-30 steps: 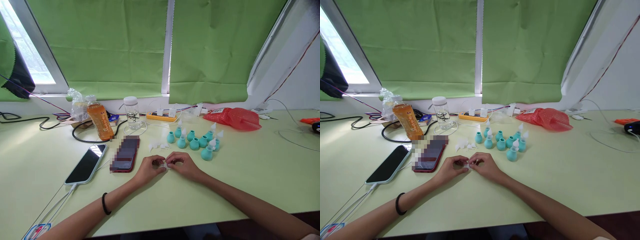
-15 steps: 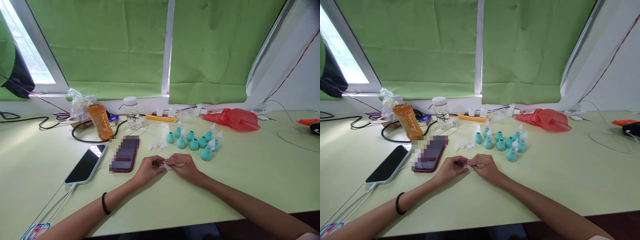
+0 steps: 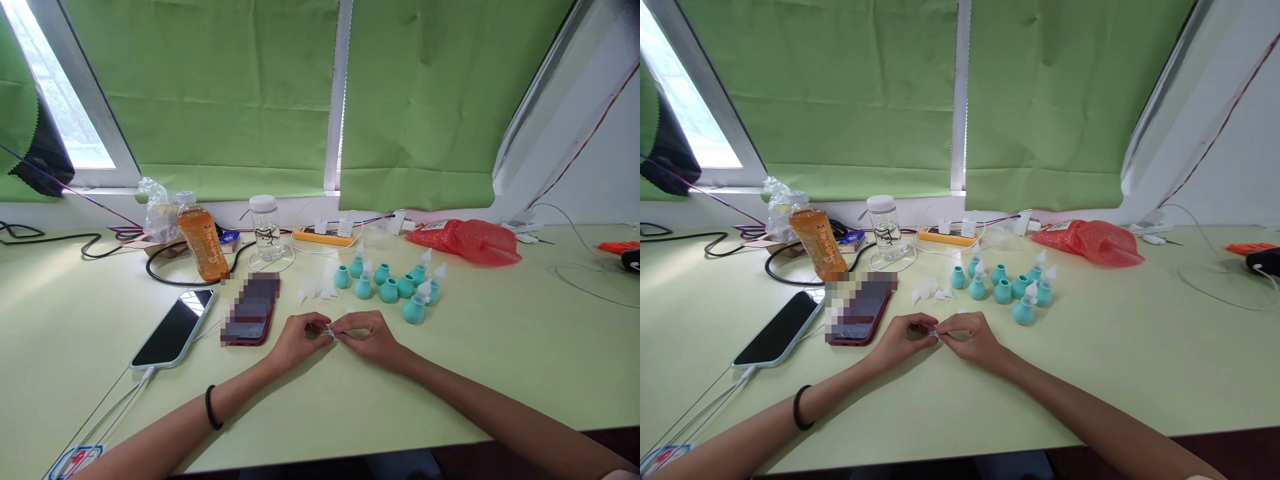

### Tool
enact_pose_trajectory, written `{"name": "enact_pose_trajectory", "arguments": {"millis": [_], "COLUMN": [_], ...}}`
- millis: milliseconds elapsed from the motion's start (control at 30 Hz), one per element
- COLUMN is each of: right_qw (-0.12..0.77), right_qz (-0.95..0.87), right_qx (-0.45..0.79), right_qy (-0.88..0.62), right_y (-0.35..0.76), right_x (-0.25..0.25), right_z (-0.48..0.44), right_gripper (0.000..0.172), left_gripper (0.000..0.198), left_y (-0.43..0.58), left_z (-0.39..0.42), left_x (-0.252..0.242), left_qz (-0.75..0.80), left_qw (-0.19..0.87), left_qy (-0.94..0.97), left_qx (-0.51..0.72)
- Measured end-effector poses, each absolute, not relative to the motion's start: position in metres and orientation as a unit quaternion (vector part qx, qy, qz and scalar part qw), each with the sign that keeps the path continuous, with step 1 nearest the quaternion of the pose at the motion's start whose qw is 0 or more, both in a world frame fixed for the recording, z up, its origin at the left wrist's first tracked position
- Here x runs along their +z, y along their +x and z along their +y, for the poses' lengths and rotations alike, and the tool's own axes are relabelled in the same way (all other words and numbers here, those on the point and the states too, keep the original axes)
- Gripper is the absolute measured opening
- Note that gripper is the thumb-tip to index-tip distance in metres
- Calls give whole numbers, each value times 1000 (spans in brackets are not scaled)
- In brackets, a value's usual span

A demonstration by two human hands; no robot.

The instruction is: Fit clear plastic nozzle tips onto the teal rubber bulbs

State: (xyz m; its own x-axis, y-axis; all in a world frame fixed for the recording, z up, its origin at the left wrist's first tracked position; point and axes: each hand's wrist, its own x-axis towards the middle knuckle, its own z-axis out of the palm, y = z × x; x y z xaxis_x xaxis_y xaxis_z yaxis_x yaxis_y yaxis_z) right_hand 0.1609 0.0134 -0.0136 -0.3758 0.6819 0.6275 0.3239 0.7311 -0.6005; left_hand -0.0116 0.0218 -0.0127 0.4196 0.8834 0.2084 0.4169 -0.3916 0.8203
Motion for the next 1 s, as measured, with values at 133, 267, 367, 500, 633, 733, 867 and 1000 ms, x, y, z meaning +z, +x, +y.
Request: {"name": "enact_pose_trajectory", "arguments": {"millis": [133,267,367,500,633,733,867,1000], "right_qw": [460,448,429,412,419,419,469,540], "right_qz": [-814,-840,-865,-879,-862,-839,-798,-756], "right_qx": [173,105,53,32,74,134,164,65], "right_qy": [-309,-287,-257,-239,-276,-319,-341,-364], "right_y": [160,160,161,161,159,159,161,170], "right_x": [-13,-14,-17,-20,-18,-12,-4,2], "right_z": [12,12,13,14,11,8,10,19], "right_gripper": [12,13,16,20,17,14,14,15], "left_gripper": [23,25,24,20,15,13,14,17], "left_y": [-12,-12,-12,-12,-11,-11,-11,-11], "left_z": [22,22,22,21,19,19,17,16], "left_x": [-13,-13,-14,-15,-10,-7,-7,-9], "left_qz": [426,429,421,418,414,413,420,416], "left_qw": [353,353,360,358,369,367,336,292], "left_qy": [764,762,761,762,761,764,775,798], "left_qx": [331,333,337,341,337,335,332,323]}}
